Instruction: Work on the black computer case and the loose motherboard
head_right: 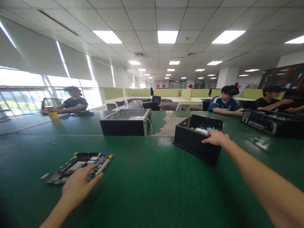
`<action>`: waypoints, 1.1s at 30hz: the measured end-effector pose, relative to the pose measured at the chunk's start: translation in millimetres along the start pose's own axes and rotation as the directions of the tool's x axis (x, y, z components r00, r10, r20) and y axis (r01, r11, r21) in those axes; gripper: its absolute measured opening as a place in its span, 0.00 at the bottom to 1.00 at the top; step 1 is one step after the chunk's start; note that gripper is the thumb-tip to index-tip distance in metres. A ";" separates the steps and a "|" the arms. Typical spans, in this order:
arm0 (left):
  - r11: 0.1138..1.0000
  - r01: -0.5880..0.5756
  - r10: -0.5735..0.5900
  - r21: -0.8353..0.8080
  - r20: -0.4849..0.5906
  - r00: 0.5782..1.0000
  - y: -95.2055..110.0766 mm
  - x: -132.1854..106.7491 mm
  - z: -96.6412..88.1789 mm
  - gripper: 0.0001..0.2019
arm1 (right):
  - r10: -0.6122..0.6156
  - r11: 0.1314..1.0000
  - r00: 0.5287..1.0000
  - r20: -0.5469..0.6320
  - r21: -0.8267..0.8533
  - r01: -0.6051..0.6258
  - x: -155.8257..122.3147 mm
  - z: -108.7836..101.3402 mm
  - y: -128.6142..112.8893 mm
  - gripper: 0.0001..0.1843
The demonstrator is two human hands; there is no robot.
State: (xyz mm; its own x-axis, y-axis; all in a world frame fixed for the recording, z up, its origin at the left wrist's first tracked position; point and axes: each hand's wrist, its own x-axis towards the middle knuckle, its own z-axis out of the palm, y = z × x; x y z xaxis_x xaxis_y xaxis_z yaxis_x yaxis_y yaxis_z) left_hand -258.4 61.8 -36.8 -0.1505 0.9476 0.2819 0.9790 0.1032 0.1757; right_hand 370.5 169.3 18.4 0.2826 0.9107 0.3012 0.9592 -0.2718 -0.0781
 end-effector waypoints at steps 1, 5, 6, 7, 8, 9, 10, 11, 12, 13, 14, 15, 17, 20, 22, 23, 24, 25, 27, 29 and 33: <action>1.000 -0.020 0.020 -0.001 -0.018 1.000 6.5 -1.8 -1.2 0.29 | -0.006 1.000 0.999 0.040 -0.003 0.006 -3.2 -3.1 -1.2 0.46; 0.994 -0.104 0.101 -0.044 -0.065 0.993 28.8 -9.5 -2.8 0.26 | -0.079 0.997 0.985 0.153 0.005 0.079 -24.9 -18.5 -4.3 0.48; 0.990 -0.127 0.122 -0.063 -0.077 0.990 32.8 -10.9 -3.0 0.25 | -0.104 0.995 0.981 0.166 0.011 0.104 -33.1 -23.4 -5.1 0.48; 0.986 -0.144 0.137 -0.083 -0.091 0.986 36.1 -12.1 -3.5 0.24 | -0.130 0.992 0.977 0.172 0.022 0.128 -42.6 -29.0 -6.0 0.47; 0.981 -0.162 0.151 -0.105 -0.104 0.983 39.1 -13.2 -4.4 0.24 | -0.154 0.988 0.973 0.171 0.042 0.149 -53.0 -35.4 -7.1 0.45; 0.974 -0.183 0.168 -0.132 -0.116 0.979 42.0 -14.4 -5.9 0.23 | -0.174 0.984 0.970 0.171 0.072 0.164 -64.3 -42.7 -8.5 0.43; 0.964 -0.209 0.189 -0.165 -0.125 0.974 45.3 -15.9 -8.0 0.22 | -0.190 0.979 0.967 0.171 0.110 0.173 -76.1 -50.7 -10.1 0.40; 0.949 -0.238 0.213 -0.205 -0.136 0.968 49.3 -18.2 -10.8 0.21 | -0.203 0.972 0.964 0.174 0.155 0.176 -88.0 -59.4 -12.0 0.36; 0.930 -0.269 0.238 -0.251 -0.147 0.960 54.6 -21.5 -14.2 0.21 | -0.220 0.963 0.957 0.190 0.197 0.183 -99.7 -68.4 -14.1 0.32; 0.905 -0.301 0.264 -0.301 -0.157 0.952 61.6 -25.9 -18.2 0.20 | -0.249 0.951 0.946 0.205 0.236 0.199 -110.9 -77.4 -16.4 0.29; 0.876 -0.330 0.290 -0.352 -0.164 0.943 70.9 -31.4 -22.9 0.19 | -0.295 0.934 0.928 0.228 0.274 0.230 -121.6 -86.1 -19.0 0.28; 0.842 -0.359 0.318 -0.402 -0.167 0.933 82.9 -37.8 -28.3 0.18 | -0.349 0.910 0.903 0.252 0.320 0.262 -131.5 -94.4 -22.0 0.28; 0.753 -0.429 0.407 -0.499 -0.158 0.899 116.0 -51.0 -40.6 0.16 | -0.466 0.843 0.832 0.303 0.436 0.314 -149.6 -109.0 -29.1 0.29; 0.504 -0.625 0.670 -0.596 -0.187 0.718 187.6 -63.9 -60.2 0.13 | -0.593 0.734 0.721 0.358 0.608 0.302 -172.2 -125.8 -42.4 0.29; 0.291 -0.776 0.842 -0.559 -0.235 0.485 242.6 -63.9 -69.7 0.13 | -0.624 0.689 0.685 0.377 0.679 0.253 -182.7 -132.5 -50.7 0.29; 0.213 -0.837 0.899 -0.504 -0.235 0.370 269.0 -61.7 -72.1 0.14 | -0.616 0.680 0.688 0.384 0.700 0.218 -186.2 -134.0 -53.9 0.28; 0.170 -0.885 0.937 -0.433 -0.206 0.281 293.0 -58.7 -72.7 0.14 | -0.594 0.681 0.706 0.385 0.709 0.186 -188.3 -134.2 -56.3 0.27; 0.146 -0.922 0.965 -0.360 -0.155 0.213 313.6 -55.4 -71.6 0.13 | -0.561 0.693 0.736 0.380 0.702 0.165 -189.1 -133.0 -58.0 0.25; 0.117 -0.958 0.991 -0.261 -0.035 0.130 342.1 -49.7 -65.8 0.13 | -0.490 0.745 0.800 0.346 0.642 0.179 -188.2 -127.8 -59.8 0.20; 0.100 -0.967 0.995 -0.235 0.039 0.093 353.4 -46.9 -59.1 0.16 | -0.463 0.797 0.842 0.276 0.546 0.259 -185.4 -121.9 -61.0 0.18; 0.077 -0.960 0.997 -0.269 0.007 0.078 340.8 -49.6 -55.9 0.23 | -0.506 0.835 0.837 0.208 0.361 0.415 -179.4 -120.3 -66.1 0.16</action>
State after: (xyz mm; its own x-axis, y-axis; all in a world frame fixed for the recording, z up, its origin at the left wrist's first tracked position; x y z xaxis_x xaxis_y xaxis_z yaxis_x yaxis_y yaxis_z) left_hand 75.0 33.1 61.9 0.9653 0.1789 0.1902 0.1829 -0.9831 -0.0034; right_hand 255.1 -13.5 83.9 -0.2468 0.9645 0.0936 0.9221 0.2635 -0.2834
